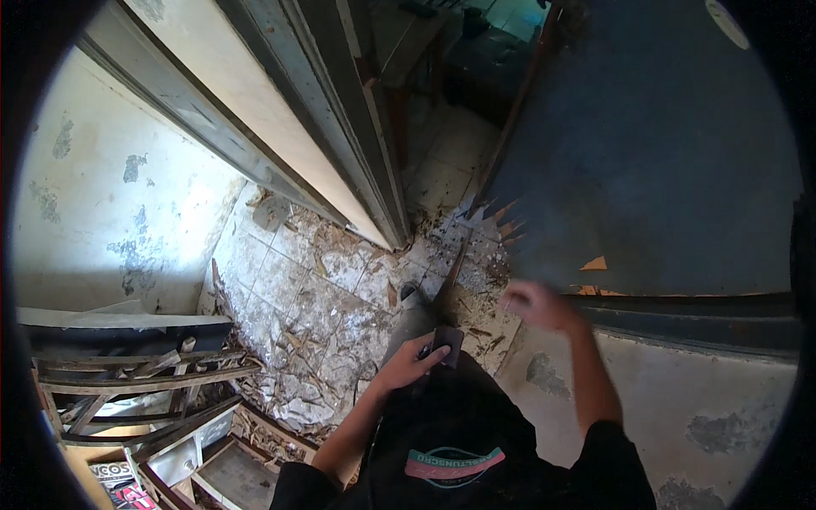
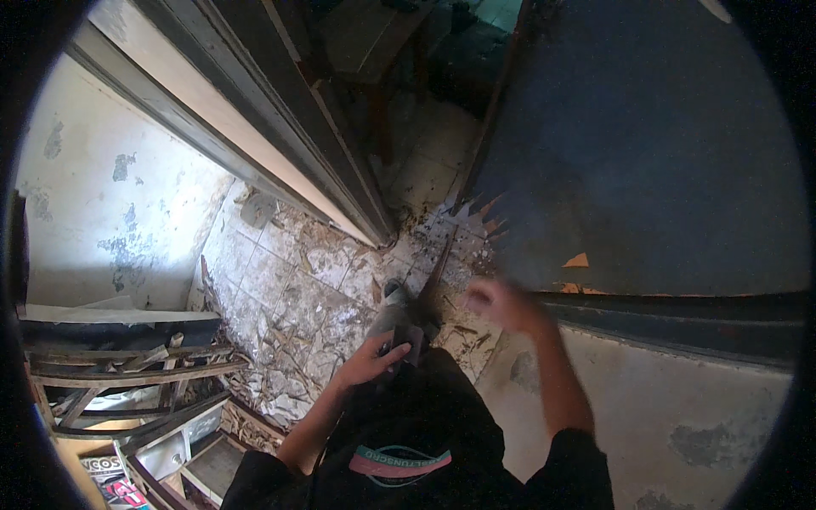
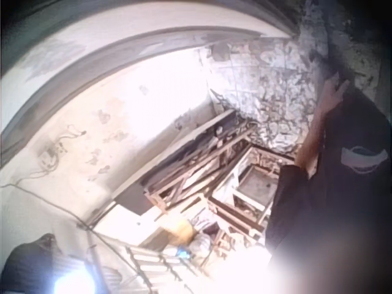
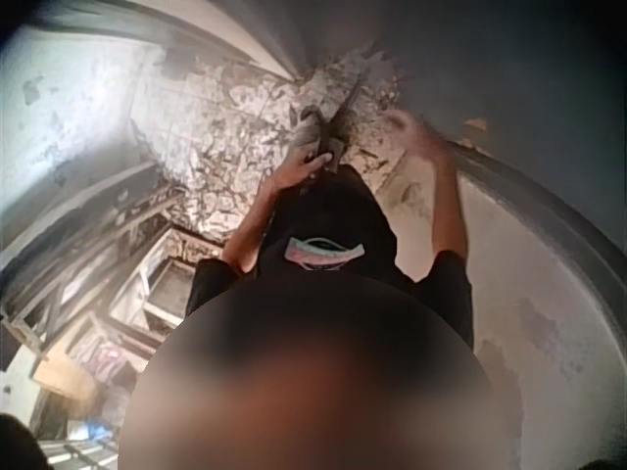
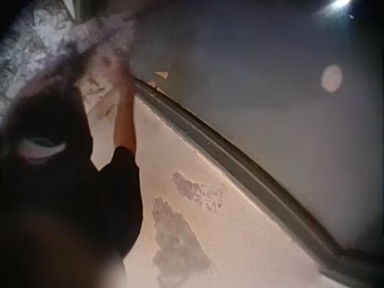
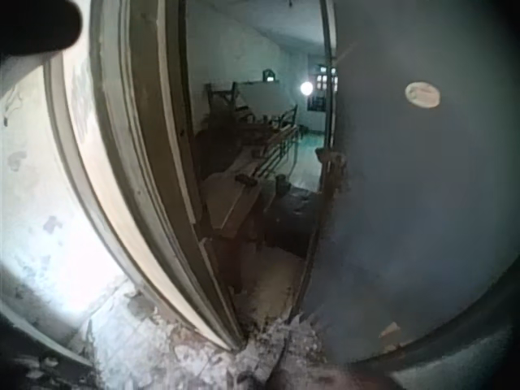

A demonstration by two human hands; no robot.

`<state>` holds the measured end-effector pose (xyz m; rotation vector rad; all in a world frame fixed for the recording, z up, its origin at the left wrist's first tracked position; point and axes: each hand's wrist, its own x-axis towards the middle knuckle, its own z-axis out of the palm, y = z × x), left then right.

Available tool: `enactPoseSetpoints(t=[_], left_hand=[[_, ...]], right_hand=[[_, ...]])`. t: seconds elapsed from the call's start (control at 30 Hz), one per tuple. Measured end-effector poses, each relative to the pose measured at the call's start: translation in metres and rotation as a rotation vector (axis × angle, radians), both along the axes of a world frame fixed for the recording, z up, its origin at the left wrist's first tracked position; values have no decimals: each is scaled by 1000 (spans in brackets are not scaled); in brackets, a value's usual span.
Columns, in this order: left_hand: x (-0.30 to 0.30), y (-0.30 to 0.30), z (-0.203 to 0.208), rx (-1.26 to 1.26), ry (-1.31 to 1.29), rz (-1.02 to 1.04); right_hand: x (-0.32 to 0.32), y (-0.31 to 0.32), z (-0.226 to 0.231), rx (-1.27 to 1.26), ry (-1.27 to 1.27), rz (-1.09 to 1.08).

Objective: The person scrapes old paint or rust from a door and a wall with a scraper and sandpaper.

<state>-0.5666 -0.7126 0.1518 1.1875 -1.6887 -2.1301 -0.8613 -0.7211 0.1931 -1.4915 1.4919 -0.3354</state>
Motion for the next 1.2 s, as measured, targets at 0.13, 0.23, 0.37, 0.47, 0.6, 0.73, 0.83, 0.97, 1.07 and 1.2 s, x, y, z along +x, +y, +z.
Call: enactPoseSetpoints(t=[0.13, 0.23, 0.37, 0.47, 0.6, 0.73, 0.83, 0.97, 1.07, 1.2], left_hand=[[4, -14, -9, -176, 21, 78], [12, -30, -11, -199, -34, 114], [12, -58, 9, -263, -21, 198], [11, -81, 28, -263, -114, 193], [10, -96, 37, -344, -155, 167], [-9, -109, 48, -356, -148, 172], [-23, -108, 39, -374, -164, 184], [-56, -110, 38, -383, -165, 279], [-91, -105, 27, -341, -158, 406], [-140, -113, 31, -302, -145, 476]], right_hand=[[-46, -81, 64, -313, 176, -76], [-66, -141, 98, -456, 205, -179], [-105, -220, 110, -514, 109, -164], [-134, -268, 92, -991, 308, -266], [-192, -323, 91, -1043, 627, -390], [-220, -362, 90, -827, 1010, -474], [-218, -384, 99, -564, 1034, -435], [-270, -407, 56, -625, 935, -386], [-277, -410, 32, -701, 779, -449], [-278, -411, 22, -742, 640, -505]])
